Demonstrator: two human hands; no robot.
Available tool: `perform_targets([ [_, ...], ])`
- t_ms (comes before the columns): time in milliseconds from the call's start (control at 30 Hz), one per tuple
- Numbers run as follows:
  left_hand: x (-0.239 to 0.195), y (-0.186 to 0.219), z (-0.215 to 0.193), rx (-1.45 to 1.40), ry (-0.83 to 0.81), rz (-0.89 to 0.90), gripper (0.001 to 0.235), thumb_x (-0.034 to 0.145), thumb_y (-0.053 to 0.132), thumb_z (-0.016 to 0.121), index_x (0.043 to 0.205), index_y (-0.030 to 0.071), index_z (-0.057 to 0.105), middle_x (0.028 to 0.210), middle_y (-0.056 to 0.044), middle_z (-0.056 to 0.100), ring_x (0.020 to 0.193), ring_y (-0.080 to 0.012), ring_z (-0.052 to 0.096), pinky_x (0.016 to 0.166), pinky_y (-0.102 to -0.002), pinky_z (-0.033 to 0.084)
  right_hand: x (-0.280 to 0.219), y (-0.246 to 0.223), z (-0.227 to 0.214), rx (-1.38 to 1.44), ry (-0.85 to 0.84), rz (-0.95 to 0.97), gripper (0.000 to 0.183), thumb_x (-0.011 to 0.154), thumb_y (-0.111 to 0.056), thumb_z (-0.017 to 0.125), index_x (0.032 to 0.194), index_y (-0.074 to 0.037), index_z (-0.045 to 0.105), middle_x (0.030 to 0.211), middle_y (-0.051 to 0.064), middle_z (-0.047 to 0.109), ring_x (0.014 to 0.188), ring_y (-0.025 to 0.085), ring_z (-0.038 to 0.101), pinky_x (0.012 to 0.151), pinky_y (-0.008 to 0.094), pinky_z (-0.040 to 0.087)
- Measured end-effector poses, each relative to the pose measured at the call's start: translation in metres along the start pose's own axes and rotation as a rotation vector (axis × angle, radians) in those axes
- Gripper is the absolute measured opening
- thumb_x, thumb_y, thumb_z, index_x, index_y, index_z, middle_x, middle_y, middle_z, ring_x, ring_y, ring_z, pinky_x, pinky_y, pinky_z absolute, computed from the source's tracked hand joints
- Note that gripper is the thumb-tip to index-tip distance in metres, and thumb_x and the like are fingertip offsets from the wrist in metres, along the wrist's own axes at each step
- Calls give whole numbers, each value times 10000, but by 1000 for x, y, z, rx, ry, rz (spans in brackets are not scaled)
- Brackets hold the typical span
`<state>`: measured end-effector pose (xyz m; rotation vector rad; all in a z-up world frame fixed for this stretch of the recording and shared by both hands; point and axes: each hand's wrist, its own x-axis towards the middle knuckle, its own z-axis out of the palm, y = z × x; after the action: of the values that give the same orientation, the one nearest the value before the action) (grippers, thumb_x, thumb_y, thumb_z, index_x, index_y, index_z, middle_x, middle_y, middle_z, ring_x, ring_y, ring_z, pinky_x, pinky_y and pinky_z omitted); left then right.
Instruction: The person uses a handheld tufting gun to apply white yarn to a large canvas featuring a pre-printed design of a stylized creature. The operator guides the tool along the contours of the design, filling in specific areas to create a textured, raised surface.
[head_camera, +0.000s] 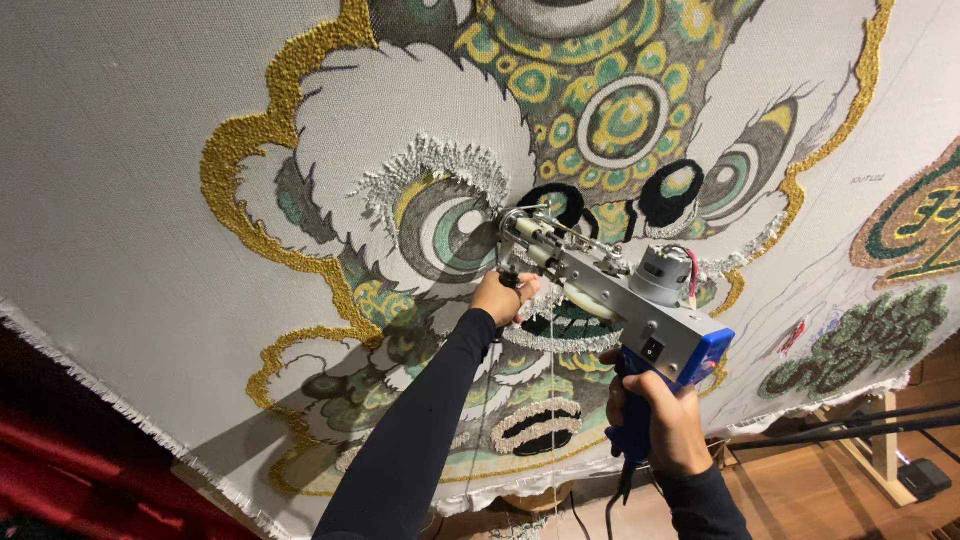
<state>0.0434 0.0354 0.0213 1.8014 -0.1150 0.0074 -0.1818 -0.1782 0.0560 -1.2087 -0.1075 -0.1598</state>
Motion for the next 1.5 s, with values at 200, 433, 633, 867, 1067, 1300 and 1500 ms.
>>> perform_targets([
  [200,4,4,-5,0,-36,45,349,891,294,758,1216,166,771,879,-47,778,440,-137,579,460,-305,518,4,1,7,-52,60,3,295,803,-109,543,989,106,624,628,123,565,497,234,524,475,357,436],
  [433,-4,26,-12,47,10,-11,337,887,328,767,1188,177,784,893,-38,794,478,-116,602,471,-304,532,2,-8,21,123,51,80,361,796,-103,511,1074,95,630,665,87,495,567,176,477,499,338,421],
  [633,-13,38,-21,76,13,-22,309,879,335,760,1128,155,797,800,-24,773,480,-125,623,465,-306,537,4,0,23,170,69,110,326,802,-125,489,1034,81,589,661,93,478,545,213,453,502,358,407],
  [867,-24,68,-26,256,20,-133,414,919,423,774,986,17,823,729,-68,721,503,-132,654,474,-298,513,4,4,18,256,54,149,391,820,-193,477,1080,79,583,666,95,477,550,212,446,540,343,379],
  [1067,-5,37,-8,3,-98,29,424,841,310,781,1217,121,733,912,-54,768,468,-119,610,444,-287,513,0,-9,5,199,26,171,560,804,-217,462,1248,94,601,664,83,471,548,210,441,546,340,374],
  [1300,11,-5,36,-213,-183,105,472,852,227,813,1269,39,697,1030,-113,771,484,-112,577,442,-292,483,-13,-23,-36,262,-89,166,649,766,-234,489,1312,108,561,675,77,472,556,201,434,538,340,376],
  [1500,-23,11,51,-152,-150,119,394,897,349,795,1088,5,793,874,-109,721,493,-115,554,471,-294,472,-25,-21,-76,231,-103,142,638,775,-241,501,1288,132,569,689,77,460,576,210,442,552,337,371],
])
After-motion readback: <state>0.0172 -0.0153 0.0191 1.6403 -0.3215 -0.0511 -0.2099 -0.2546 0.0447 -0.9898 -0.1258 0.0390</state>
